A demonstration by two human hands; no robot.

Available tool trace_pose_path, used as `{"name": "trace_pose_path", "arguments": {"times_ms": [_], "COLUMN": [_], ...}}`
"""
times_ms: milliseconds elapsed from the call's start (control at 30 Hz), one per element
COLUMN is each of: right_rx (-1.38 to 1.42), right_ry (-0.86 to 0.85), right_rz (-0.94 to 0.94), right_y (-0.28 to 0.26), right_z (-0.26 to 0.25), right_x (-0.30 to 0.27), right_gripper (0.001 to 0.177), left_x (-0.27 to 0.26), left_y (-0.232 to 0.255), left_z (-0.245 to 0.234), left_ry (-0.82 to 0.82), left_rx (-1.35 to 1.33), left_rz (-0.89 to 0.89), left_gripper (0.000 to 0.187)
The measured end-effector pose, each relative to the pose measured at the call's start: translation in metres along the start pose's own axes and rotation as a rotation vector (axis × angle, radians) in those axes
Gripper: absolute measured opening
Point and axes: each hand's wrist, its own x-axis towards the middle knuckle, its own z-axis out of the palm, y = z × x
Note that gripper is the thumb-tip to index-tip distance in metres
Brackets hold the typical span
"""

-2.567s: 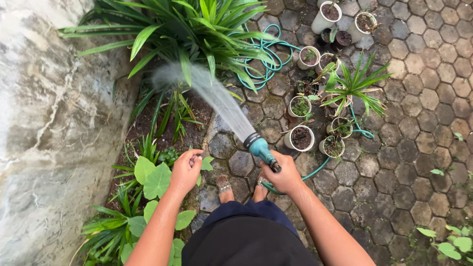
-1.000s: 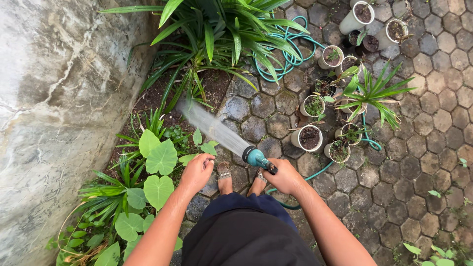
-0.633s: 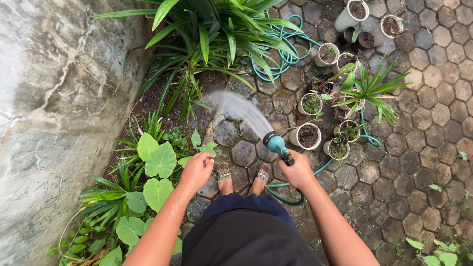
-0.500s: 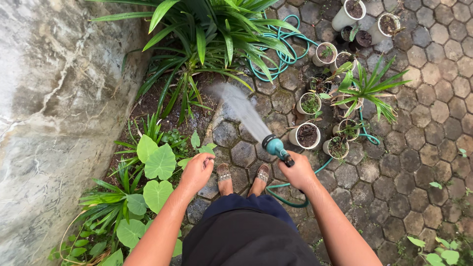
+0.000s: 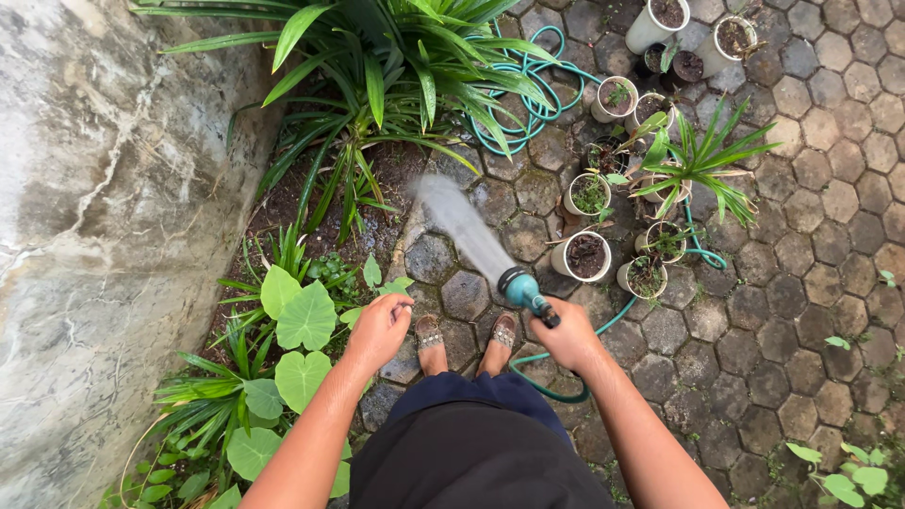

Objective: The person uses a garden hose with a spray nozzle to water various potted plants and garden foliage across a stone-paved patio area.

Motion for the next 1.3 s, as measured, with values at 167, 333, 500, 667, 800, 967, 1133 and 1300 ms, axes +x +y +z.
{"name": "trace_pose_path", "arguments": {"times_ms": [167, 333, 500, 667, 800, 967, 1133, 1300], "right_rx": [0.042, 0.051, 0.056, 0.09, 0.105, 0.133, 0.124, 0.098], "right_ry": [-0.047, 0.058, 0.118, 0.227, 0.279, 0.35, 0.291, 0.053], "right_rz": [-0.067, 0.054, -0.025, -0.066, -0.144, -0.073, -0.108, -0.094], "right_y": [-0.004, 0.004, 0.007, 0.005, 0.006, 0.008, 0.018, 0.023], "right_z": [0.003, -0.001, -0.003, -0.006, -0.01, -0.02, -0.022, -0.014], "right_x": [-0.004, 0.001, -0.002, -0.004, -0.003, 0.001, 0.0, -0.002], "right_gripper": [0.02, 0.02, 0.019, 0.018, 0.018, 0.018, 0.017, 0.017], "left_x": [0.0, 0.002, 0.005, 0.005, 0.004, 0.003, 0.003, 0.004], "left_y": [0.004, -0.001, -0.003, -0.001, -0.001, -0.004, -0.003, 0.0], "left_z": [0.0, -0.001, -0.008, -0.012, -0.01, -0.008, -0.008, -0.005], "left_ry": [-0.008, 0.027, 0.043, 0.053, 0.047, 0.052, 0.052, 0.05], "left_rx": [0.017, 0.009, -0.001, 0.011, 0.0, -0.001, -0.007, -0.007], "left_rz": [-0.006, 0.024, 0.011, 0.017, -0.001, 0.03, 0.019, 0.014], "left_gripper": [0.024, 0.024, 0.024, 0.024, 0.024, 0.024, 0.024, 0.024]}}
